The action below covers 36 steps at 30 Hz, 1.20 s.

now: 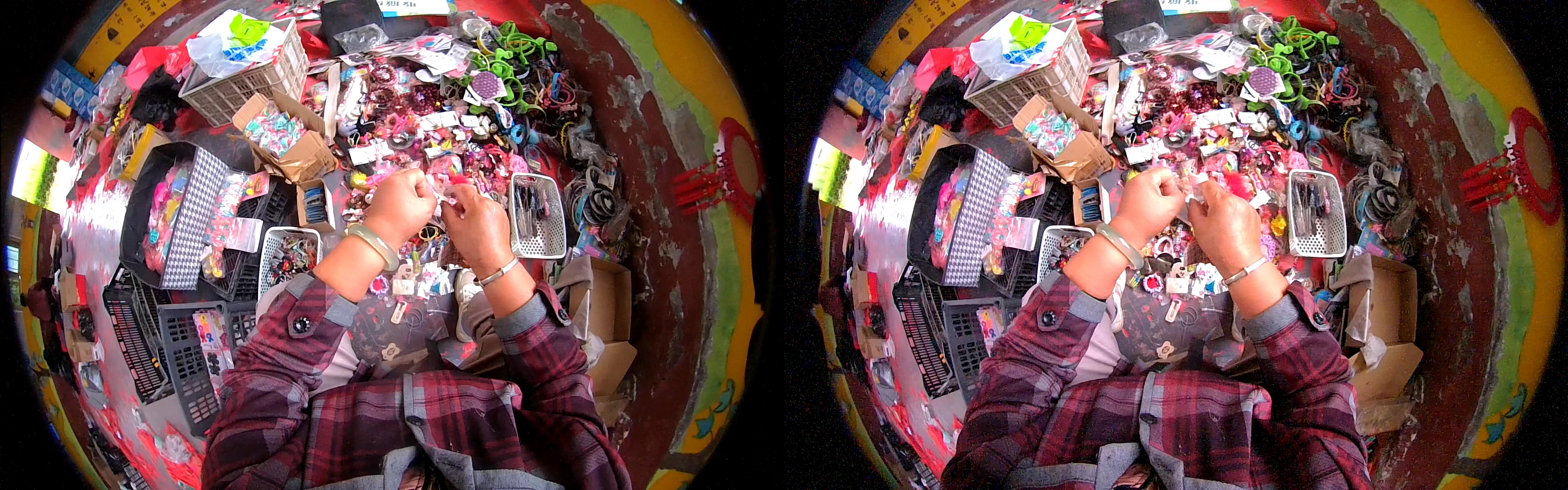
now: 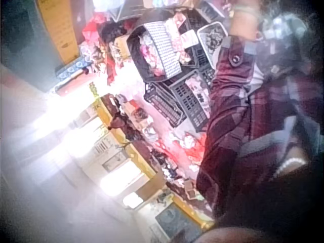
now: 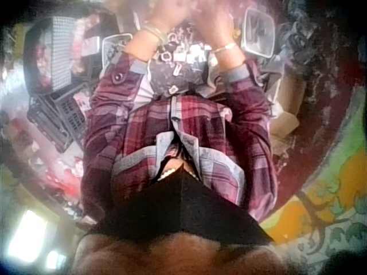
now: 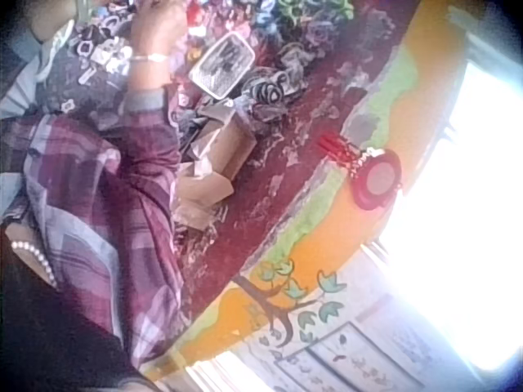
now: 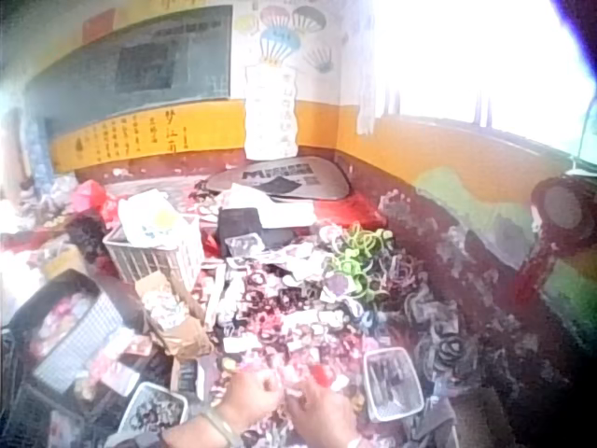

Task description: The person sits on the floor surrounded by crates and piles of hair accessories. They pick up various items, including hair clips and scrunchies, and place them into a small white basket. The person handles the items one by one, sorting through the cluttered workspace.

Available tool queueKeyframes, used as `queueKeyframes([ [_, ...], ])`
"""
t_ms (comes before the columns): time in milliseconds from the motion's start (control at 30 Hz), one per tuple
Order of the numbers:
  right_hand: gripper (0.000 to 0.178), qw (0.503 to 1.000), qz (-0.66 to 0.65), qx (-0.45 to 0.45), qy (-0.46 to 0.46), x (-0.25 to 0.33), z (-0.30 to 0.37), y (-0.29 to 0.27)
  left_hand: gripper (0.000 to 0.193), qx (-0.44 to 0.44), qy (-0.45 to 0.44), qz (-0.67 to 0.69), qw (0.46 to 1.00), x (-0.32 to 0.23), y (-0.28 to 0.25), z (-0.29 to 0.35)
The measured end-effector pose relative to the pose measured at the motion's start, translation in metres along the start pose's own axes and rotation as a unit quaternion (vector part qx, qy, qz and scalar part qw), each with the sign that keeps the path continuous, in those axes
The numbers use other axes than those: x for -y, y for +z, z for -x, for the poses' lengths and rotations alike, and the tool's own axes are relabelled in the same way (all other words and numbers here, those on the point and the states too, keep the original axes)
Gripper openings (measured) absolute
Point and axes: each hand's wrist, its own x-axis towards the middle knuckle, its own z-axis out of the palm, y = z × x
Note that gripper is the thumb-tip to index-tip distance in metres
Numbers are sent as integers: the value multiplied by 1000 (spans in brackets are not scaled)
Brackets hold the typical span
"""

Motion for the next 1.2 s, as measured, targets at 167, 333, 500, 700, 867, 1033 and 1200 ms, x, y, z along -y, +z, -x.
queueKeyframes([
  [167,22,999,22,-6,23,-3,-1,2,11,-1,45,-22,999,-6,-1,5],
  [333,23,997,-30,20,67,-3,-3,0,11,3,81,-42,996,-3,2,5],
  [500,24,996,30,33,78,0,-5,-4,18,-1,94,-22,995,3,7,5],
  [700,19,991,126,-44,7,-1,-5,1,8,68,8,-48,996,-11,-1,6],
  [867,15,986,164,-43,-6,-1,-6,-2,17,94,-56,-97,989,-14,-4,8],
  [1033,13,982,183,-38,-10,-1,-6,-4,21,141,-75,-154,975,-20,-9,11],
  [1200,14,987,157,13,-21,1,-5,-3,26,121,15,-193,974,-14,-9,11],
])
